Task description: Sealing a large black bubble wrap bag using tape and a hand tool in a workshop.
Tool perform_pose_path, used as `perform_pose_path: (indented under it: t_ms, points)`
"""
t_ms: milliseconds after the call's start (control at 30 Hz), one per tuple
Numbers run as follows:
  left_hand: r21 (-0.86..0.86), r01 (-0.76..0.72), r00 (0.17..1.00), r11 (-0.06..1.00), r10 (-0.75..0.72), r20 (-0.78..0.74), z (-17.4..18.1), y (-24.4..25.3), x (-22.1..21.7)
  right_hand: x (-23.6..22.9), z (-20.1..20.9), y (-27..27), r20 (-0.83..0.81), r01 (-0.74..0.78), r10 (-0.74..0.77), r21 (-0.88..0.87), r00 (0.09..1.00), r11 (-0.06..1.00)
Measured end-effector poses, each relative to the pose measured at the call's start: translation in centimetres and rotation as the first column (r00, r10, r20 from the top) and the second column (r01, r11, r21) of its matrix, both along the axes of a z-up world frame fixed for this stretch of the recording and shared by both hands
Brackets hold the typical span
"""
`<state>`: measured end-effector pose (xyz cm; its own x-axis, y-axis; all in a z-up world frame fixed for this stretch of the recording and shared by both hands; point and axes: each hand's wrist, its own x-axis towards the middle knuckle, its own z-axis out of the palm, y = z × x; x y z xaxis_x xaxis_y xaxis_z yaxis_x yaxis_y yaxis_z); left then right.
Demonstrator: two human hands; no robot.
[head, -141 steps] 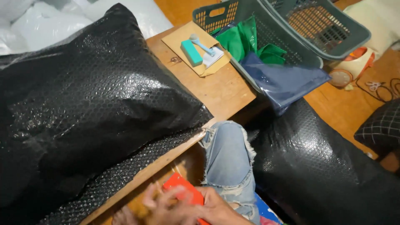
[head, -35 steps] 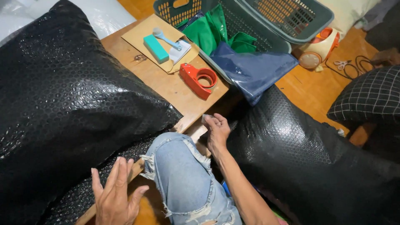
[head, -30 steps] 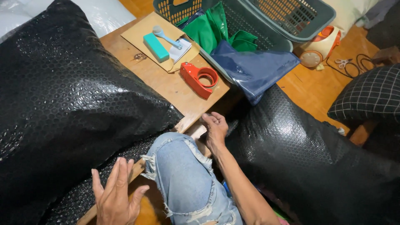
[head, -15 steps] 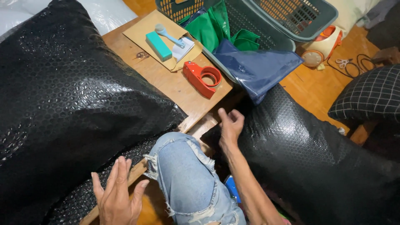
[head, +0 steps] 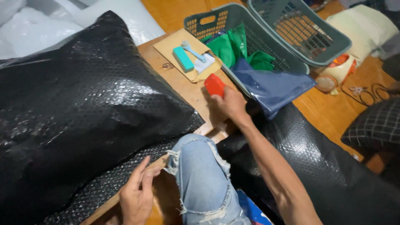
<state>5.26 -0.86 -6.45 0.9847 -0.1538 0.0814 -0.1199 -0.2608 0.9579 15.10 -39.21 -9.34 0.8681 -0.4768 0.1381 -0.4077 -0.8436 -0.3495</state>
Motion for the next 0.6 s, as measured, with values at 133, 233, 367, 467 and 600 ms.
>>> perform_pose_path:
  t_ms: [133, 233, 367, 467, 600]
  points:
    - [-0.418, 0.073, 0.948, 0.905, -0.193, -0.252, 0.6, 0.0, 0.6, -7.6, 12.7, 6.4, 0.139, -0.136, 0.065, 0.601, 0.988, 0.787]
    - [-0.629, -0.077, 0.854, 0.774, -0.275, -0.442, 3.9, -0.4, 0.1, -12.7, 15.3, 10.1, 0.379, -0.431, 0.206, 0.771, 0.902, 0.469]
    - [-0.868, -0.229, 0.799, 0.44, -0.424, -0.426, 1.4, 0.0, -0.2, -16.6, 12.4, 14.6, 0.411, -0.451, 0.203, 0.865, 0.889, 0.22]
    - [-0.955, -0.142, 0.795, 0.26, -0.545, -0.267, 1.9, 1.3, -0.2, -17.4, 9.1, 17.9, 0.332, -0.39, 0.261, 0.895, 0.906, 0.216]
    - [-0.918, -0.137, 0.822, 0.373, -0.474, -0.315, 2.0, 2.2, -0.2, -17.7, 5.9, 20.7, 0.118, -0.151, 0.244, 0.981, 0.963, 0.12]
